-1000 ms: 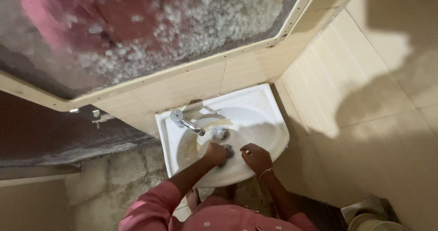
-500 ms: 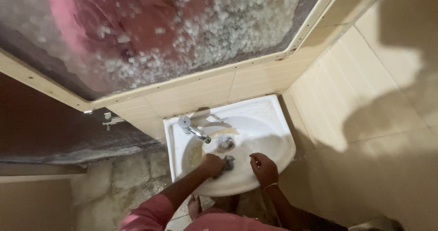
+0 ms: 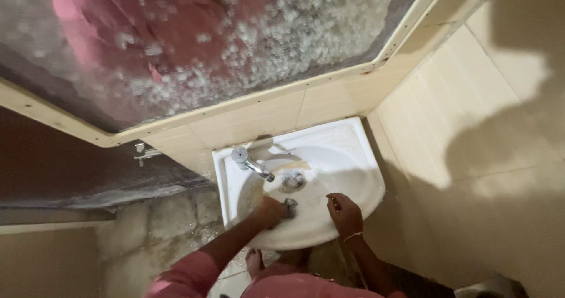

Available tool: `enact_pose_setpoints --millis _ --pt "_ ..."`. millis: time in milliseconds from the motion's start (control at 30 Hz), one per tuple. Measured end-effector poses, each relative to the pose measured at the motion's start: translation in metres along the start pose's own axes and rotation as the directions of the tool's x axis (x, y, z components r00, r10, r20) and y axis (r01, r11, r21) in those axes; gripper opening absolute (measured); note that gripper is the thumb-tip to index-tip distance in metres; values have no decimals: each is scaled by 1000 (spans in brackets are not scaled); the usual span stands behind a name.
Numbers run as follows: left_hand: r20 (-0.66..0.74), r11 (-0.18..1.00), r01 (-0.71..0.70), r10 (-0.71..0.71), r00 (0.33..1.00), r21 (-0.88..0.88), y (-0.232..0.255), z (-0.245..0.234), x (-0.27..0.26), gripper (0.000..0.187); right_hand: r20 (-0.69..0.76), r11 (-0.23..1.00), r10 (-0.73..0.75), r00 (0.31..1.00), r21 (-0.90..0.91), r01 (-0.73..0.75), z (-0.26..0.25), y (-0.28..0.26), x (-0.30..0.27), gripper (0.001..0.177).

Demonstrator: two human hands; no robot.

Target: The person cleans a bathroom sink and faucet using a cloth and a grey pad.

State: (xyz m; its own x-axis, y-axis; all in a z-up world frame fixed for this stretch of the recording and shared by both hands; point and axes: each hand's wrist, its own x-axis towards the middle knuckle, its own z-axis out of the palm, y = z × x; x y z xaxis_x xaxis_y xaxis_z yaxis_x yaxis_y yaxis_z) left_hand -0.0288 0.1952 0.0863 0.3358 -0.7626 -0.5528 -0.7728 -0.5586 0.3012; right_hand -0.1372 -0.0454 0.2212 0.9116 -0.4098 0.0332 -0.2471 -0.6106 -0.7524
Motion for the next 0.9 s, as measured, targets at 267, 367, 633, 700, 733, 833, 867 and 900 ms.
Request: enact_pose_setpoints --millis 267,367,633,700,733,833,867,900 --pt "-157 949 -206 247 956 237 75 -77 164 20 -70 998 -69 995 -14 69 6 15 -2 21" --pt "-91 961 -199 219 971 192 86 -77 171 20 -112 984 -175 978 -54 170 5 16 1 21" --pt "-25 938 93 -107 994 -334 -20 9 -14 36 -27 999 33 999 17 -33 -1 -3 -2 17" --pt "-146 970 -164 191 971 179 -13 -8 18 20 -33 999 -23 999 22 23 0 1 -1 17" --pt "-122 974 -158 179 976 165 4 -21 47 46 -49 999 -23 999 29 25 0 4 1 18" --pt "-125 974 -178 196 973 139 73 -72 147 29 -116 997 -72 991 33 76 5 15 -4 20" --pt "-247 956 -274 292 924 105 85 -90 171 21 -147 991 -131 980 16 135 8 17 -5 21" --pt "-166 949 -272 297 940 158 85 -97 181 20 -170 979 -201 965 -11 203 6 21 -3 22"
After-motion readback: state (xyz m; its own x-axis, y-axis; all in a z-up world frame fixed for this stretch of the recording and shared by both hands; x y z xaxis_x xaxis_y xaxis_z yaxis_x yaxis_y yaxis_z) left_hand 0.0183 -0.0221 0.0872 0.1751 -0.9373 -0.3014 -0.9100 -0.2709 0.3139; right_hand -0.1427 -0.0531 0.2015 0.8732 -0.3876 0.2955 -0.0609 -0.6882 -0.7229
